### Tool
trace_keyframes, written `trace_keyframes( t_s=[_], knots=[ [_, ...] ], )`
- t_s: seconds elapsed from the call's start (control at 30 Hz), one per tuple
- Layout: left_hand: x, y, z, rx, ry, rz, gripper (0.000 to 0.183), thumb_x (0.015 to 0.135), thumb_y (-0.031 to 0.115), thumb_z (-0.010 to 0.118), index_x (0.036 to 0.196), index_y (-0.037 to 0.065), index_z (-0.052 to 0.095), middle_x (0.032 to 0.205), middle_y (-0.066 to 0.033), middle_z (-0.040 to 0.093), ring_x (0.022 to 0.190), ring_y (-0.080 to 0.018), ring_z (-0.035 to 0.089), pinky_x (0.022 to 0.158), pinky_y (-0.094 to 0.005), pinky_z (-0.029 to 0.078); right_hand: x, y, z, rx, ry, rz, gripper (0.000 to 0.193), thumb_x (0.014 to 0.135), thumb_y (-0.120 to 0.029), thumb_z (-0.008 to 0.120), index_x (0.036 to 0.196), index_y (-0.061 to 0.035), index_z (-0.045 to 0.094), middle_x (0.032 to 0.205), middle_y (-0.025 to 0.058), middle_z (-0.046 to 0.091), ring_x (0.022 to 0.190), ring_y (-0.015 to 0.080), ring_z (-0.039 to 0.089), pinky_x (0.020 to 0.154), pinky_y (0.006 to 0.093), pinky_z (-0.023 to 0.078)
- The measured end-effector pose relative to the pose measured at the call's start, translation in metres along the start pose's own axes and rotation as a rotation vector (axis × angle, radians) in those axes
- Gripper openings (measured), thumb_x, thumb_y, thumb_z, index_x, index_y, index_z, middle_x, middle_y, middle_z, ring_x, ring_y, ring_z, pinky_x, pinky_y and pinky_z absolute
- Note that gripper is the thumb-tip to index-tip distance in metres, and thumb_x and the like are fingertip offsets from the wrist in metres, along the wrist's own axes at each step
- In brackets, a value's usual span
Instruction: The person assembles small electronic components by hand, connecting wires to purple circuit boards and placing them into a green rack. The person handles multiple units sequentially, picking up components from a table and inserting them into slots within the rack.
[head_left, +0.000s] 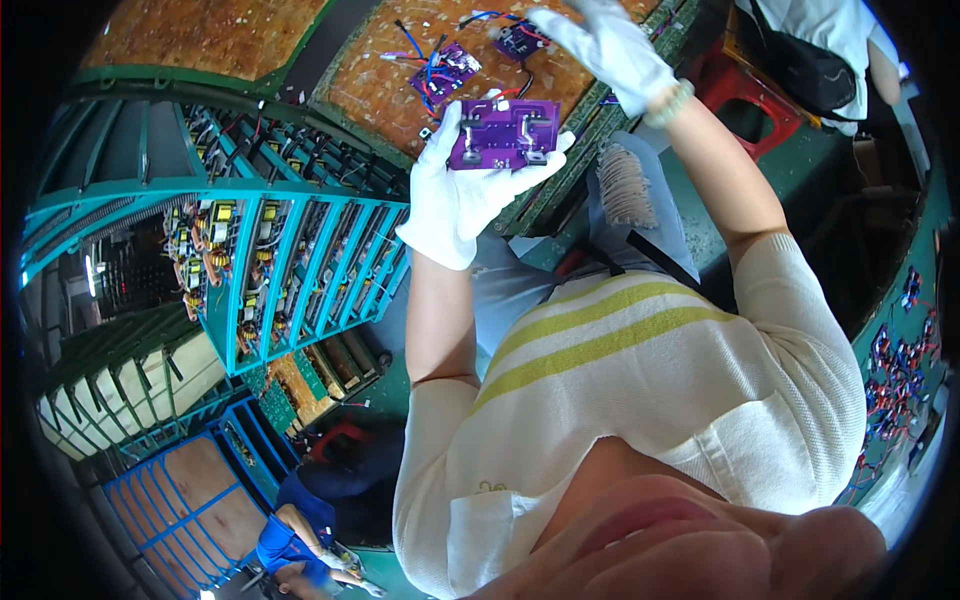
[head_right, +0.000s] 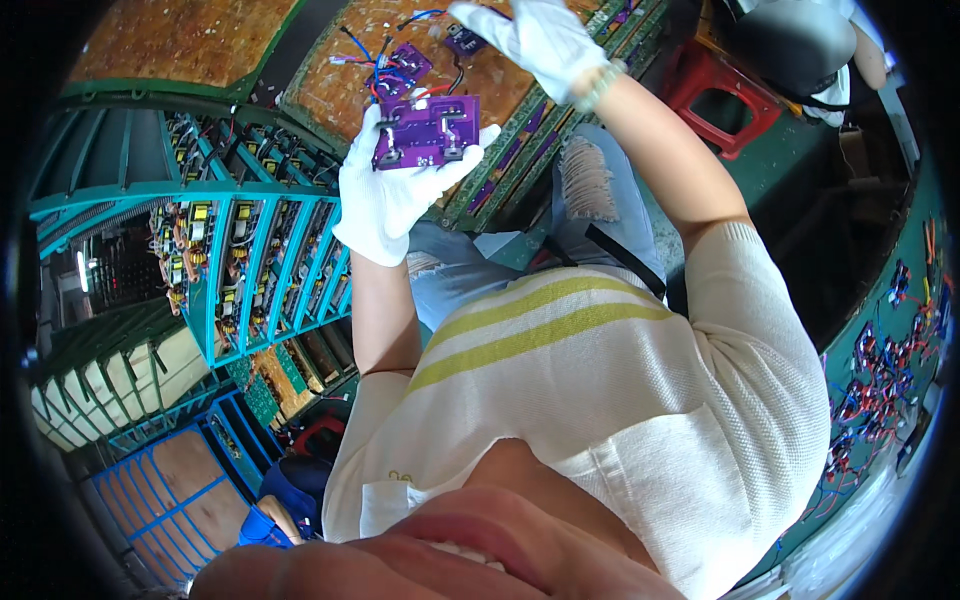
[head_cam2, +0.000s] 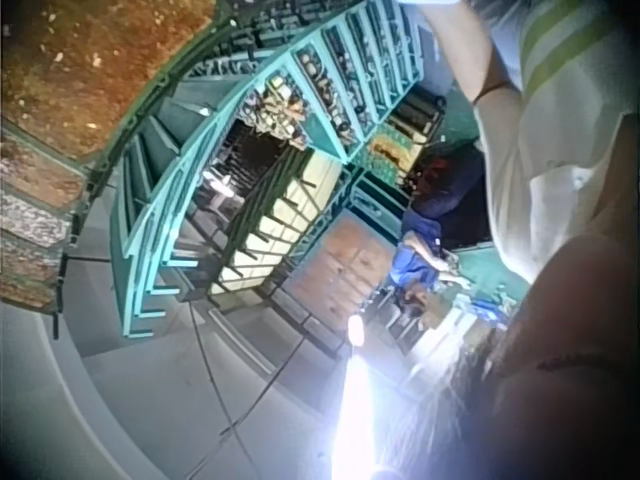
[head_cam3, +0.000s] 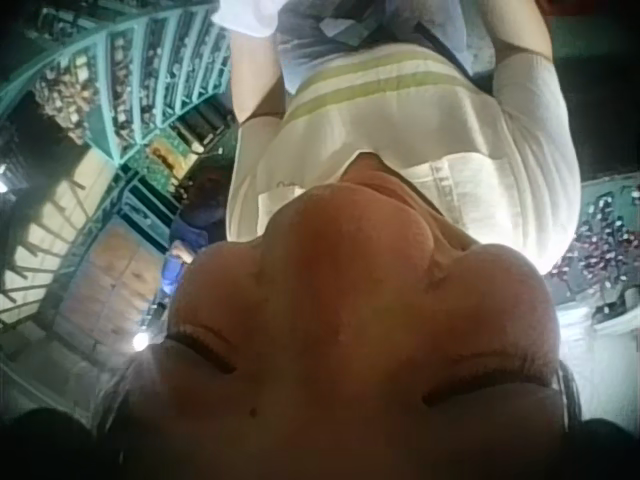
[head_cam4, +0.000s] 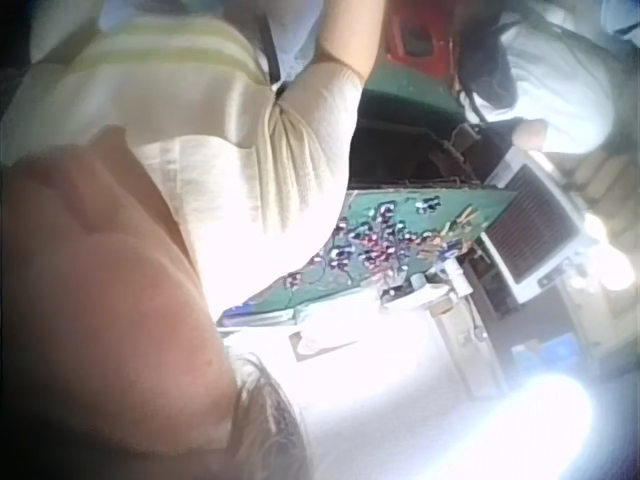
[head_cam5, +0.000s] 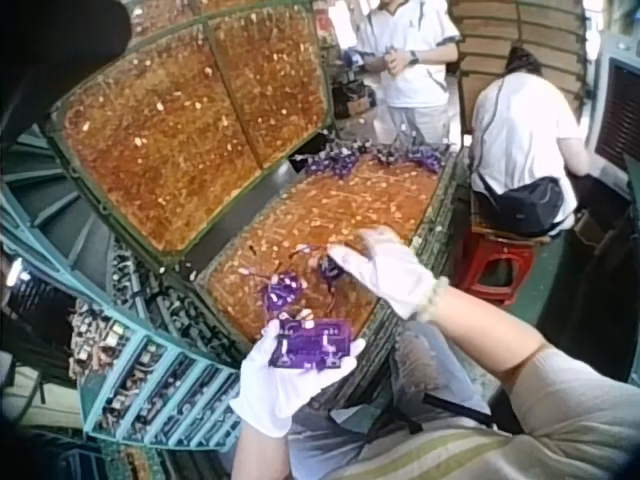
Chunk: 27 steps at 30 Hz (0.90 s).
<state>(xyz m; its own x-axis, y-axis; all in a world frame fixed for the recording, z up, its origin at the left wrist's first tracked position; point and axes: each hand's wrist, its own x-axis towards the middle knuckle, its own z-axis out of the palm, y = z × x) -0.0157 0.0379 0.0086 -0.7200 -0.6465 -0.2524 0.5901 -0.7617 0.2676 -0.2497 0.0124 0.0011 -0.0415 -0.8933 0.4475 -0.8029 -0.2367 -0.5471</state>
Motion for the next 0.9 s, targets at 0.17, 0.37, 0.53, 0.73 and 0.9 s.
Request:
trace_keyframes(
  t_s=[0.17,0.37,0.53,0.73,0.9],
  knots=[
    [0.011,0.006,0.003,0.14,0.033,-0.103,0.053,0.092,0.038,0.059,0.13,0.003,0.046,0.134,-0.0266,0.046,0.124,-0.0502,0.044,0.1,-0.0741,0.032,-0.037,-0.051,-0.007,0.142,-0.08,-0.401,0.027,0.089,-0.021,0.059,0.11,-0.0034,0.062,0.106,0.0174,0.061,0.095,0.0353,0.06,0.083,0.0407,0.05],
    [-0.006,0.018,0.009,0.713,0.238,0.161,0.085,0.092,0.057,0.051,0.148,0.005,0.015,0.136,-0.0261,0.042,0.112,-0.0439,0.056,0.089,-0.0492,0.053,-0.04,-0.03,0.002,-0.163,0.218,-0.51,0.033,0.083,-0.012,0.059,0.116,-0.0073,0.06,0.101,0.0176,0.059,0.089,0.0369,0.06,0.076,0.0422,0.052],
    [0.019,-0.024,-0.005,1.31,0.346,0.993,0.038,0.095,0.025,0.062,0.121,0.003,0.045,0.102,-0.0063,0.056,0.083,-0.0099,0.054,0.067,-0.0259,0.048,-0.046,-0.062,0.028,0.075,0.345,-0.321,0.023,0.085,-0.016,0.063,0.108,-0.0158,0.066,0.096,0.013,0.058,0.081,0.0318,0.06,0.063,0.0399,0.052],
    [0.018,-0.033,0.01,1.319,0.603,1.284,0.02,0.1,0.022,0.053,0.096,0.003,0.052,0.07,0.0,0.053,0.065,-0.0056,0.05,0.057,-0.0254,0.042,-0.052,-0.075,0.025,0.169,0.339,-0.281,0.016,0.088,-0.013,0.061,0.103,-0.0119,0.067,0.09,0.013,0.059,0.079,0.0339,0.061,0.064,0.0408,0.051],
    [0.012,-0.031,0.01,1.219,0.613,1.224,0.022,0.102,0.016,0.048,0.086,0.004,0.055,0.073,-0.0026,0.055,0.065,-0.0095,0.051,0.063,-0.0258,0.044,-0.05,-0.055,0.029,0.25,0.416,-0.364,0.017,0.084,0.002,0.06,0.102,0.003,0.062,0.093,0.0183,0.066,0.081,0.0381,0.063,0.072,0.0392,0.052]
  ],
)
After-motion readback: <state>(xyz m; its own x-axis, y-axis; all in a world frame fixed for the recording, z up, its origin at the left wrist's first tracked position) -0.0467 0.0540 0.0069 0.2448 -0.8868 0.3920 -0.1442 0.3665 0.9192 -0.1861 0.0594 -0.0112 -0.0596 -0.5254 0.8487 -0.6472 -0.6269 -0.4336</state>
